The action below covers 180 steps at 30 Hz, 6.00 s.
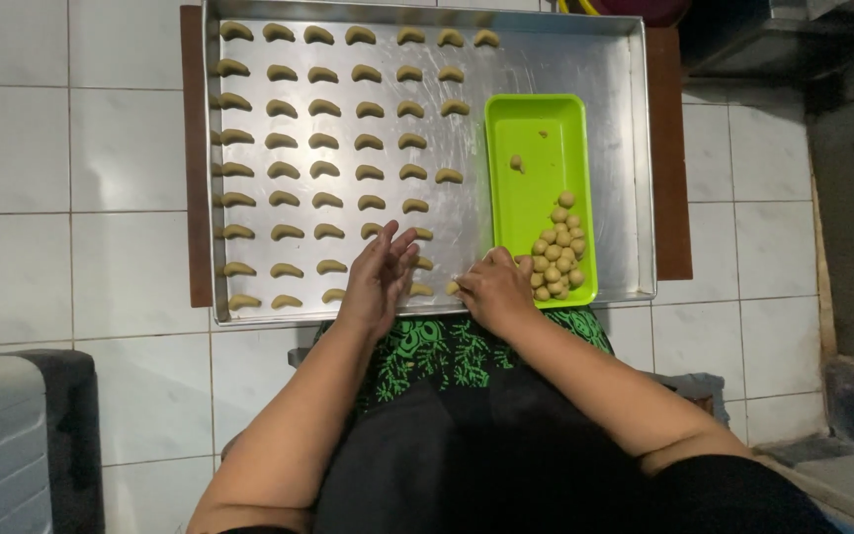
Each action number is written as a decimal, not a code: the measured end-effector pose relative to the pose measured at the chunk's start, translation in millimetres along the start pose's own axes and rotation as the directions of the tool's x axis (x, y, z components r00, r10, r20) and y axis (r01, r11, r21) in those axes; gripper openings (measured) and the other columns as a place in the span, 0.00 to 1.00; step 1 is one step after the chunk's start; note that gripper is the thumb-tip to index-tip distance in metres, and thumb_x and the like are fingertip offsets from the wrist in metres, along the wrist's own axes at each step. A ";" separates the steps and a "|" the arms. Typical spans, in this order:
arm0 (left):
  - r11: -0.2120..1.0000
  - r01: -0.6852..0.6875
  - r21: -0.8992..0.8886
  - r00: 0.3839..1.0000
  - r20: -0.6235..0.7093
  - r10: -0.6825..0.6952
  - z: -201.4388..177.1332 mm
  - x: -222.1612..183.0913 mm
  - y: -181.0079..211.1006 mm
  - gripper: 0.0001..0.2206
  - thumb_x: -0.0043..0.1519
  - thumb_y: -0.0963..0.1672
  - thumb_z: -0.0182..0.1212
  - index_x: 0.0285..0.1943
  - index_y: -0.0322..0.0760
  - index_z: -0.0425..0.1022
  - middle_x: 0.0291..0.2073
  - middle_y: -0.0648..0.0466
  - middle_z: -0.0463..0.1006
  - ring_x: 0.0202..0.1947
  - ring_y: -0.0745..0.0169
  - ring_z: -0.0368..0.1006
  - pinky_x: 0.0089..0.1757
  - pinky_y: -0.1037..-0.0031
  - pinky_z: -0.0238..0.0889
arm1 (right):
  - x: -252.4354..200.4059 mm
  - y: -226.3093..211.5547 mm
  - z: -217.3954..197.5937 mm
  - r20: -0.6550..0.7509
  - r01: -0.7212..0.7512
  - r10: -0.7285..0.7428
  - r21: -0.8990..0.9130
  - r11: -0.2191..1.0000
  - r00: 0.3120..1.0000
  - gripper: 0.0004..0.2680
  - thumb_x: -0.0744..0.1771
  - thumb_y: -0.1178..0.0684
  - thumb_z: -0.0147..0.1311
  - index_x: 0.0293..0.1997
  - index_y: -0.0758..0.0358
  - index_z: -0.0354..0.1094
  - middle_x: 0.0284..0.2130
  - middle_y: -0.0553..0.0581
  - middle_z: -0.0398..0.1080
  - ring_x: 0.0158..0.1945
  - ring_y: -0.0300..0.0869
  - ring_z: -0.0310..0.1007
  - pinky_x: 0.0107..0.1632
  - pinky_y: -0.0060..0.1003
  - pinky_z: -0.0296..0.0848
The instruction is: Shaping small portions of dough into crescents and placing them on a baking tray.
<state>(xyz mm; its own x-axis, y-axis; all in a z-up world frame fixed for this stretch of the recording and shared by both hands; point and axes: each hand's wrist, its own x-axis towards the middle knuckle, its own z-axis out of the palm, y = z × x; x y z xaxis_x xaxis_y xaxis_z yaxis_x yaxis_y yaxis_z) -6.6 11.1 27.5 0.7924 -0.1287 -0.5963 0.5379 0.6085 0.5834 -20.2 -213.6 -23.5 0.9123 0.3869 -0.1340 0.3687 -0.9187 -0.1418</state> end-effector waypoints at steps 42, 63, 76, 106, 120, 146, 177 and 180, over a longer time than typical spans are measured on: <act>0.983 -0.001 0.184 0.994 0.107 -0.019 18.4 -9.3 -3.7 0.36 0.64 0.54 0.59 0.78 0.35 0.53 0.71 0.41 0.65 0.72 0.40 0.56 0.68 0.47 0.42 | 35.8 53.2 -12.7 -0.299 0.024 0.086 0.347 0.938 0.950 0.08 0.65 0.51 0.64 0.47 0.54 0.80 0.37 0.53 0.76 0.52 0.50 0.70 0.54 0.46 0.67; 0.986 0.095 0.140 0.994 0.032 -0.101 14.6 -1.2 1.1 0.34 0.65 0.54 0.57 0.78 0.37 0.56 0.70 0.44 0.67 0.70 0.45 0.60 0.66 0.45 0.42 | 161.1 51.4 -4.2 -0.181 -0.047 0.033 -0.074 0.996 0.983 0.04 0.65 0.46 0.61 0.40 0.46 0.77 0.34 0.47 0.74 0.60 0.49 0.63 0.58 0.63 0.53; 0.986 0.142 0.093 0.989 0.022 -0.144 19.8 -6.8 3.9 0.33 0.65 0.53 0.56 0.77 0.35 0.57 0.71 0.38 0.64 0.73 0.40 0.57 0.67 0.48 0.42 | 143.3 53.9 -29.8 -0.173 -0.053 0.049 -0.023 0.998 0.984 0.13 0.63 0.41 0.64 0.51 0.46 0.75 0.40 0.49 0.76 0.62 0.48 0.62 0.57 0.62 0.54; 0.981 0.165 0.097 0.984 0.056 -0.171 16.8 -4.8 -7.5 0.33 0.63 0.55 0.57 0.76 0.40 0.60 0.71 0.40 0.64 0.74 0.42 0.56 0.68 0.55 0.43 | -15.7 62.9 -63.8 0.321 0.023 -0.073 0.155 0.988 0.944 0.08 0.61 0.41 0.66 0.38 0.44 0.75 0.41 0.44 0.76 0.55 0.44 0.64 0.51 0.45 0.53; 0.780 0.379 -0.498 0.864 0.492 -0.106 15.9 -16.0 1.1 0.44 0.58 0.70 0.39 0.56 0.32 0.73 0.33 0.49 0.81 0.22 0.69 0.78 0.40 0.71 0.77 | 49.2 -56.3 -93.3 -0.489 0.482 -0.282 0.349 0.804 0.825 0.33 0.69 0.24 0.30 0.70 0.65 0.59 0.61 0.71 0.63 0.65 0.66 0.60 0.63 0.56 0.59; 0.899 0.133 -0.418 0.887 0.456 0.080 48.0 -54.6 33.7 0.46 0.54 0.70 0.25 0.76 0.50 0.53 0.74 0.52 0.56 0.72 0.55 0.52 0.70 0.57 0.41 | 24.5 -106.6 -57.8 -0.323 0.409 -0.311 0.302 0.861 0.894 0.50 0.60 0.17 0.38 0.76 0.73 0.15 0.73 0.79 0.11 0.73 0.75 0.06 0.66 0.76 0.13; 0.809 0.378 -0.450 0.862 0.489 -0.131 13.0 -26.0 -9.8 0.59 0.43 0.76 0.31 0.73 0.38 0.64 0.62 0.46 0.74 0.61 0.48 0.70 0.66 0.53 0.54 | 22.8 -116.0 -119.7 0.080 0.074 -0.108 0.347 0.935 0.991 0.39 0.65 0.40 0.42 0.77 0.66 0.14 0.75 0.75 0.16 0.72 0.80 0.09 0.60 0.86 0.16; 0.688 0.524 -0.502 0.761 0.639 -0.113 25.2 -30.7 6.1 0.59 0.39 0.78 0.36 0.59 0.32 0.71 0.25 0.44 0.80 0.36 0.49 0.79 0.52 0.55 0.68 | 43.1 -76.9 -117.5 0.119 -0.048 -0.096 0.838 0.544 0.988 0.42 0.60 0.15 0.03 0.75 0.56 0.05 0.78 0.66 0.21 0.74 0.70 0.04 0.58 0.81 0.05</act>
<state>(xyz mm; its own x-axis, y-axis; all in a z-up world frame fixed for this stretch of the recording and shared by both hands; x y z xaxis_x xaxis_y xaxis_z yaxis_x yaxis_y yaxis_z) -20.4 -1.0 63.3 0.7260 -0.6672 -0.1667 0.6407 0.7443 -0.1884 11.7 -135.7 96.8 0.8449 0.4801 -0.2359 0.0072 -0.4511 -0.8925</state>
